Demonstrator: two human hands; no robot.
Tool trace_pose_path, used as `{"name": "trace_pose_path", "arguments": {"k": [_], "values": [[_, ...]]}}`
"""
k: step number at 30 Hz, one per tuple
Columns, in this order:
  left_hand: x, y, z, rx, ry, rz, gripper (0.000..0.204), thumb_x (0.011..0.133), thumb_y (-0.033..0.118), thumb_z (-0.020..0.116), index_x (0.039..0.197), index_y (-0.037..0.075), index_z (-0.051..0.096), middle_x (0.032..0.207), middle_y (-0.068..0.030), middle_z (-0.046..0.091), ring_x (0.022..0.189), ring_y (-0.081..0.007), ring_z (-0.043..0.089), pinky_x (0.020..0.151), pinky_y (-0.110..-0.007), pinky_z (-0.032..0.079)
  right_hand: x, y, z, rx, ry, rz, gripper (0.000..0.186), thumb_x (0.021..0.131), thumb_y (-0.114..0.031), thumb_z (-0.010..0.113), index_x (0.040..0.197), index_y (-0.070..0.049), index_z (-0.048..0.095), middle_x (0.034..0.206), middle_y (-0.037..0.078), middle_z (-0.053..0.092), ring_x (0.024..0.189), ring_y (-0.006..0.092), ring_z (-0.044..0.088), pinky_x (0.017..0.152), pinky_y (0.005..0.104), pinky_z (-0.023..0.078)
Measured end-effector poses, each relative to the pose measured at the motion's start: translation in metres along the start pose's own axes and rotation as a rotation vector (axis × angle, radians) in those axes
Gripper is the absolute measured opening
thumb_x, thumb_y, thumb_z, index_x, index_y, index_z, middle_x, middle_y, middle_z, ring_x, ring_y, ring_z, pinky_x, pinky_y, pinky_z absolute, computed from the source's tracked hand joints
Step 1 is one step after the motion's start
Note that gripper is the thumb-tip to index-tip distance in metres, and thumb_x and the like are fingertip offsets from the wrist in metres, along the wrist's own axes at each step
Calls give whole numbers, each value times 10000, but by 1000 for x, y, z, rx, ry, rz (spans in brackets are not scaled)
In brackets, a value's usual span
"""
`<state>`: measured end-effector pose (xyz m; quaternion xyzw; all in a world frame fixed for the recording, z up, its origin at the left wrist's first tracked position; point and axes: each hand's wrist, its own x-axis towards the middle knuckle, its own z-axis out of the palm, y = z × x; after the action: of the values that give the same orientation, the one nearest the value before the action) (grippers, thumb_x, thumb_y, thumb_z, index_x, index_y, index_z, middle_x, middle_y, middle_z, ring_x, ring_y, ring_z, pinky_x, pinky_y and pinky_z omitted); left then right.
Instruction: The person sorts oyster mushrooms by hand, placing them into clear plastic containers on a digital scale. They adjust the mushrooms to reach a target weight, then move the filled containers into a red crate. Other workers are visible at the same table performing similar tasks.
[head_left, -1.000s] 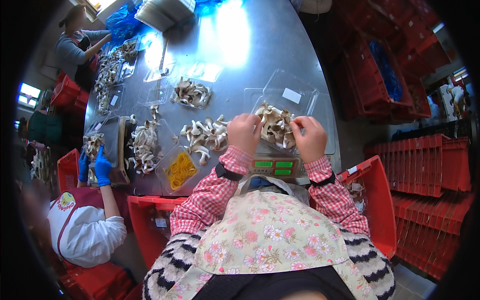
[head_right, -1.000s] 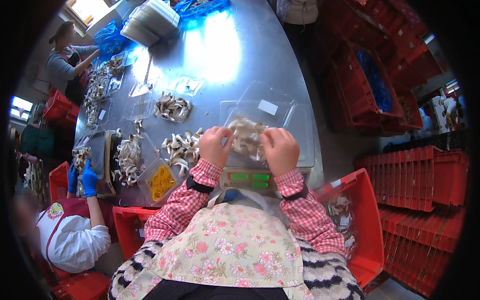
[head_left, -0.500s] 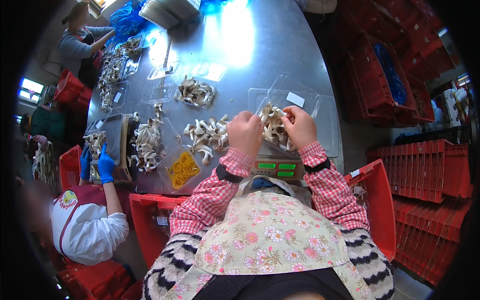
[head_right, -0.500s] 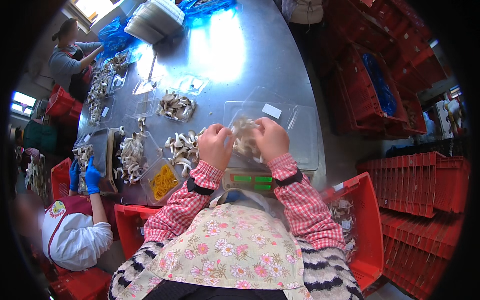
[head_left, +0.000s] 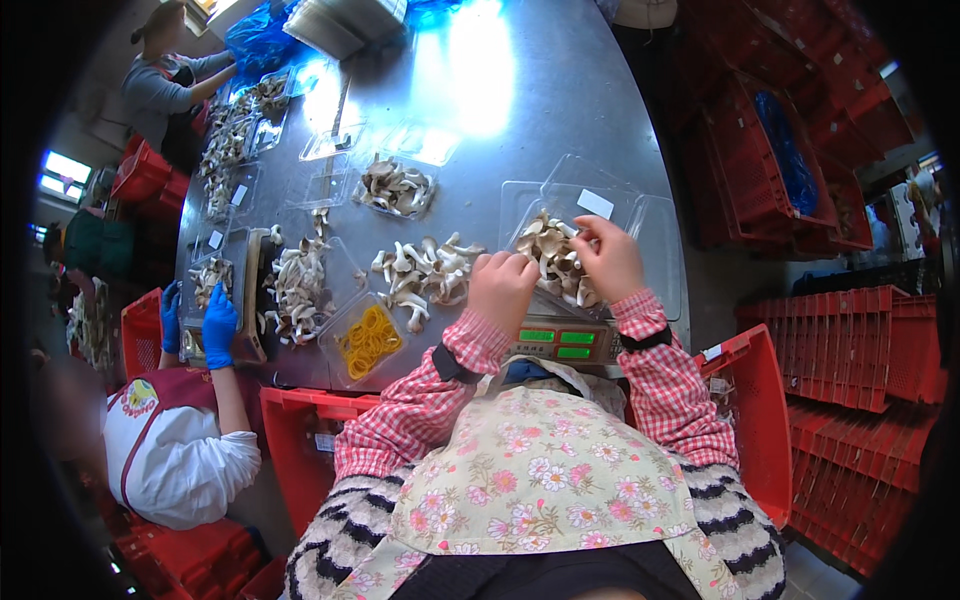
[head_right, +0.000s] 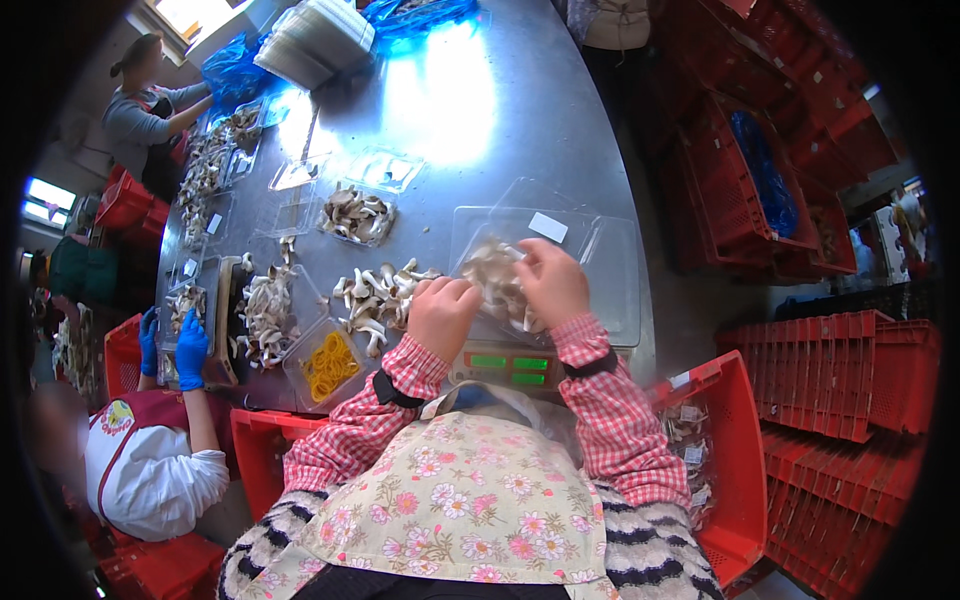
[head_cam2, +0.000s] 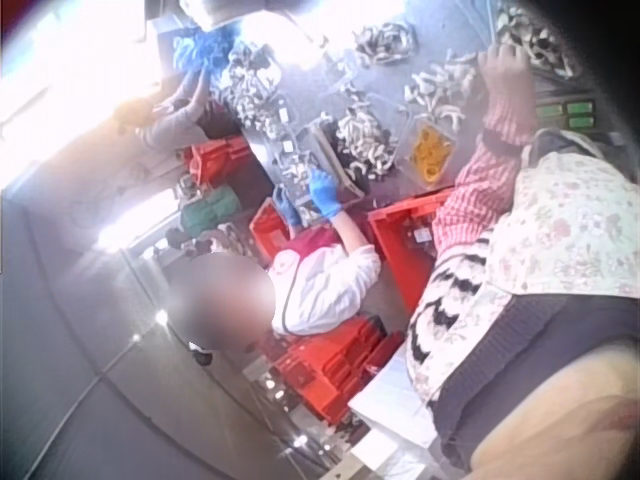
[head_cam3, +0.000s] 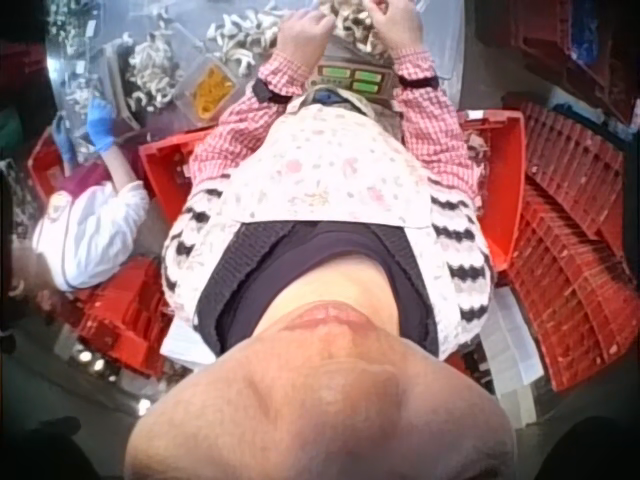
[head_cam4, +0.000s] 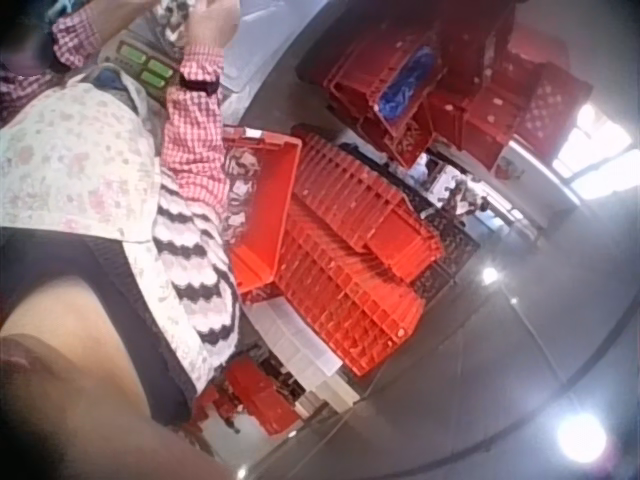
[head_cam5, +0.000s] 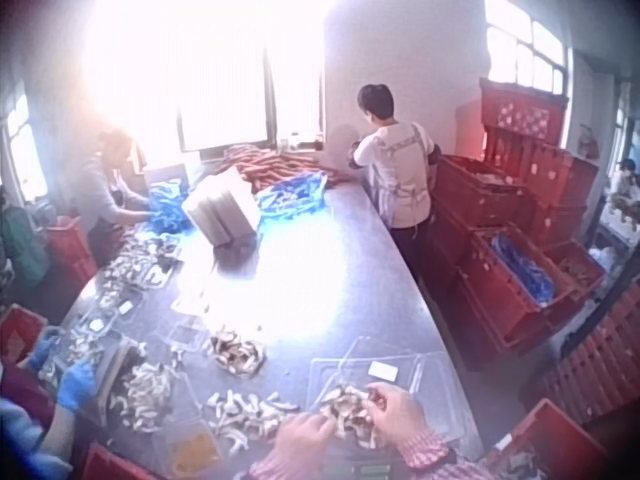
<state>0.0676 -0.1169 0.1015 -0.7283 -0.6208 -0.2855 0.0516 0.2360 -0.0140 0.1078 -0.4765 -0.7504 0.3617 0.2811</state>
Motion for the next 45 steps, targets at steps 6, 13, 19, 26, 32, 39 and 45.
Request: {"name": "trace_pose_path", "arguments": {"k": [6,13,19,26,32,39,45], "values": [[-11,-14,-10,-32,114,-123,150,762,107,651,907,66,641,892,-83,652,845,-274,616,735,-390,468,1,66,-41,-179,461,247,354,923,-337,568,1019,0,617,812,101,662,687,196,623,628,311,505],[-26,-33,17,-568,-57,-634,231,929,201,574,1066,15,595,885,-96,660,744,-196,655,648,-318,497,4,93,-33,1139,139,546,682,978,-561,303,1245,41,479,1068,125,631,970,150,574,830,289,460],[-30,-47,23,-1415,-122,-1105,302,989,251,471,1142,-8,504,899,-108,641,769,-186,666,612,-256,495,-38,49,-45,206,51,-216,431,980,-368,413,1147,-22,608,1201,143,565,1130,216,498,1006,364,354],[-20,-38,21,-1315,-170,-1091,256,888,115,558,1098,-24,511,854,-116,637,733,-187,667,577,-249,501,-100,26,-18,200,23,88,426,841,-82,641,1243,-126,506,914,78,603,909,173,587,840,338,470],[-18,-37,30,-1230,-89,-1149,156,811,109,545,932,16,579,732,-83,625,605,-145,606,546,-273,495,-105,35,16,847,96,378,485,854,71,540,1262,-124,364,798,45,559,752,165,626,729,295,524],[-26,-44,26,-1088,-20,-1076,173,829,88,606,970,-11,585,750,-93,650,611,-171,650,534,-264,501,-106,45,8,799,83,435,461,871,9,580,1259,-105,358,873,52,584,746,161,631,701,288,535],[-130,-153,-44,38,-86,-1114,178,774,193,698,836,27,704,827,-173,682,795,-310,669,735,-387,523,-112,67,-39,703,218,473,475,934,-207,586,1328,-119,337,946,59,603,704,124,624,659,222,494]]}}
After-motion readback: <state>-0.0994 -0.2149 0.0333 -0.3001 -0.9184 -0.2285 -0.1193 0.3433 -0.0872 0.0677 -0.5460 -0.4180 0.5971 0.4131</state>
